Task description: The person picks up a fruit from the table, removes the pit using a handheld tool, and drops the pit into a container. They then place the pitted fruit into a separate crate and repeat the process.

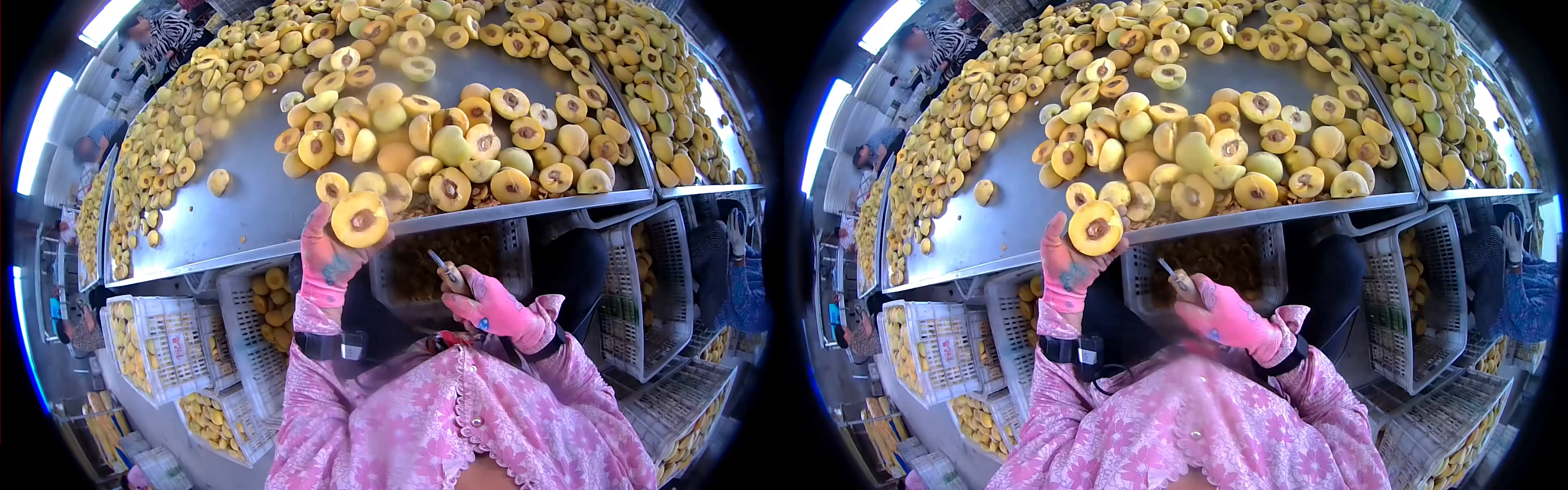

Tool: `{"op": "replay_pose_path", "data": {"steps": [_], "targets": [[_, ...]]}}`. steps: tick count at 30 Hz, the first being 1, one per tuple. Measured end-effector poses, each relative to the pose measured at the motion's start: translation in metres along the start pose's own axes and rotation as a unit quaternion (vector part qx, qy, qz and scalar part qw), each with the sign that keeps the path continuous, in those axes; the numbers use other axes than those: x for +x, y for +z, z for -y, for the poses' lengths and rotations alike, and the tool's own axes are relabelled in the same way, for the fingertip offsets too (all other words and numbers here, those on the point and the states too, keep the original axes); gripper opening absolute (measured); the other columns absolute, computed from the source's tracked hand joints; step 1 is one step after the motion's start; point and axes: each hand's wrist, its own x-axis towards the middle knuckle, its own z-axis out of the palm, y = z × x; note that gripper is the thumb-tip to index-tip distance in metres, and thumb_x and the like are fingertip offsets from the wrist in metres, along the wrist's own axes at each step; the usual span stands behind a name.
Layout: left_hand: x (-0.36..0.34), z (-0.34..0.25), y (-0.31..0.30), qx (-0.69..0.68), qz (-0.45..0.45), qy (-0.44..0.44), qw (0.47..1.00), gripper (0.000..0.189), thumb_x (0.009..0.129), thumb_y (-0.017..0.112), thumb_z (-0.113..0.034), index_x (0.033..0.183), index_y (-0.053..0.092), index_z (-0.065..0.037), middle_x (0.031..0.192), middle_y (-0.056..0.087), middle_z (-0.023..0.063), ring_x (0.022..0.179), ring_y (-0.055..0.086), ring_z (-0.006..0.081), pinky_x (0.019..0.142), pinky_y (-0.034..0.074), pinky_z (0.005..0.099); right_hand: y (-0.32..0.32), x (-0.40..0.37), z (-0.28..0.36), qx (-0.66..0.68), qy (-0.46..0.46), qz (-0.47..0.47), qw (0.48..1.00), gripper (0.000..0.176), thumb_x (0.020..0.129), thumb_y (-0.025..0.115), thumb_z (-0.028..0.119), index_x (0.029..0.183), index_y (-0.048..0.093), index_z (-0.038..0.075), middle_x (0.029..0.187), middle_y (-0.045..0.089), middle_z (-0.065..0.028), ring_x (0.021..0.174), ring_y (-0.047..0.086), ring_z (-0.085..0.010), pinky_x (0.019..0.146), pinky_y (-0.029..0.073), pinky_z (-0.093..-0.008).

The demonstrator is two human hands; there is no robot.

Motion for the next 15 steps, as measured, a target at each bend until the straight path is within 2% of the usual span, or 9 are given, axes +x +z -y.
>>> {"op": "replay_pose_path", "data": {"steps": [3,4,7,8,11,12,15], "targets": [[-0.005,0.028,0.012,0.028,-0.026,0.003,0.999,0.059,0.086,0.055,-0.041,0.126,0.043,0.002,0.122,0.051,0.0211,0.111,0.052,0.0383,0.088,0.047,0.0536,0.002,-0.005,0.020,-0.022,0.014,-0.012,1.000,0.025,0.084,0.061,0.017,0.100,0.049,0.003,0.069,0.052,-0.0096,0.060,0.048,-0.0173,0.058,0.042,-0.0313],[-0.007,0.036,0.015,0.037,-0.043,0.001,0.998,0.058,0.087,0.055,-0.042,0.124,0.044,0.001,0.120,0.053,0.0197,0.110,0.053,0.0368,0.087,0.048,0.0525,0.003,-0.005,0.019,-0.050,-0.023,-0.012,0.998,0.024,0.087,0.058,0.015,0.106,0.046,0.005,0.069,0.049,0.0014,0.054,0.044,-0.0058,0.047,0.037,-0.0231],[-0.010,0.059,0.026,0.079,-0.118,0.012,0.990,0.051,0.089,0.054,-0.039,0.121,0.047,0.000,0.114,0.056,0.0170,0.104,0.057,0.0325,0.084,0.050,0.0485,0.007,-0.010,0.027,-0.078,-0.026,-0.037,0.996,0.023,0.087,0.058,0.015,0.104,0.047,0.005,0.067,0.049,0.0016,0.054,0.044,-0.0062,0.047,0.036,-0.0244],[-0.011,0.065,0.031,0.084,-0.130,0.014,0.988,0.048,0.090,0.053,-0.037,0.121,0.048,0.000,0.114,0.057,0.0169,0.103,0.057,0.0309,0.085,0.050,0.0437,0.009,-0.011,0.029,-0.087,-0.036,-0.051,0.994,0.023,0.086,0.059,0.014,0.104,0.047,0.005,0.066,0.050,-0.0023,0.053,0.045,-0.0086,0.049,0.038,-0.0272],[-0.012,0.078,0.028,0.105,-0.118,0.047,0.986,0.046,0.091,0.052,-0.035,0.121,0.048,0.000,0.113,0.057,0.0161,0.102,0.058,0.0294,0.086,0.050,0.0404,0.012,-0.011,0.021,-0.161,-0.090,-0.095,0.978,0.024,0.085,0.060,0.012,0.103,0.047,0.003,0.067,0.053,-0.0097,0.053,0.050,-0.0209,0.052,0.042,-0.0324],[-0.014,0.080,0.031,0.140,-0.109,0.057,0.982,0.044,0.092,0.052,-0.034,0.121,0.048,0.000,0.112,0.057,0.0155,0.101,0.058,0.0277,0.086,0.049,0.0381,0.013,-0.010,0.018,-0.164,-0.113,-0.107,0.974,0.025,0.084,0.060,0.011,0.103,0.046,0.003,0.068,0.053,-0.0119,0.056,0.051,-0.0259,0.054,0.042,-0.0339],[-0.019,0.088,0.044,0.120,-0.106,0.074,0.984,0.041,0.095,0.048,-0.026,0.124,0.047,0.003,0.117,0.054,0.0131,0.105,0.056,0.0224,0.088,0.047,0.0337,0.016,-0.008,0.007,-0.172,-0.163,-0.135,0.962,0.026,0.083,0.060,0.010,0.103,0.045,0.001,0.072,0.054,-0.0169,0.064,0.053,-0.0382,0.058,0.044,-0.0374]]}}
